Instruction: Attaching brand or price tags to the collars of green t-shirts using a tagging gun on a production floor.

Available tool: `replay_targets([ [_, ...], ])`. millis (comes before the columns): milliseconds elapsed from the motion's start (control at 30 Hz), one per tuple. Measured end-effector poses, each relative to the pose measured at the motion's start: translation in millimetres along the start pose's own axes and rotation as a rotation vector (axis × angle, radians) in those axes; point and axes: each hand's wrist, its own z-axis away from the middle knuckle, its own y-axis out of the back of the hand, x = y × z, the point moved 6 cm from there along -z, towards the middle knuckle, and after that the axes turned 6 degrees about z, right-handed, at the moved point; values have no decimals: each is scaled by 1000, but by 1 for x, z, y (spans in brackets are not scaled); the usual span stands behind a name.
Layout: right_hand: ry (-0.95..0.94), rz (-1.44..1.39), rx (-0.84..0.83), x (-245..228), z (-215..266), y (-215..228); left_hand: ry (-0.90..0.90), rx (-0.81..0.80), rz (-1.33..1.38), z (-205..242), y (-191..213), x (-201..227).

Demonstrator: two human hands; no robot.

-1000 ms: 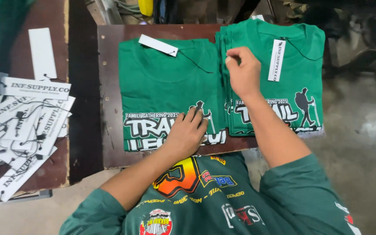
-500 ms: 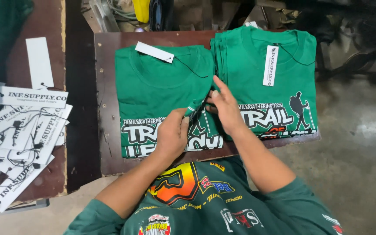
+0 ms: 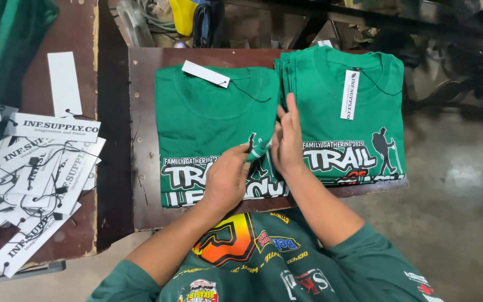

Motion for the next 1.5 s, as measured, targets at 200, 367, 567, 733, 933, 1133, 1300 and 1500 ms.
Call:
replay_targets([
  [200, 31, 325, -113, -27, 8, -4, -223, -260, -284, 27, -33, -3],
  [367, 12, 351, -122, -29, 11, -8, -183, -251, -312, 33, -33, -13],
  [567, -178, -23, -197, -44, 18, -47, -30, -155, -151, 28, -23, -24],
  [733, -202, 411, -202, -40, -14, -40, -153, -170, -261, 28, -28, -12],
  [933, -242, 582, -151, -23, -36, -35, -203, -204, -271, 35, -34, -13],
  [1133, -148, 865, -107, -7, -54, -21, -177, -247, -229, 38, -37, -16],
  [1300, -123, 933, -97, -11, -52, -25, -111, -402, -243, 42, -33, -21],
  [1500, -119, 851, -92, -21, -42, -32, 64, -435, -407, 34, 23, -30],
])
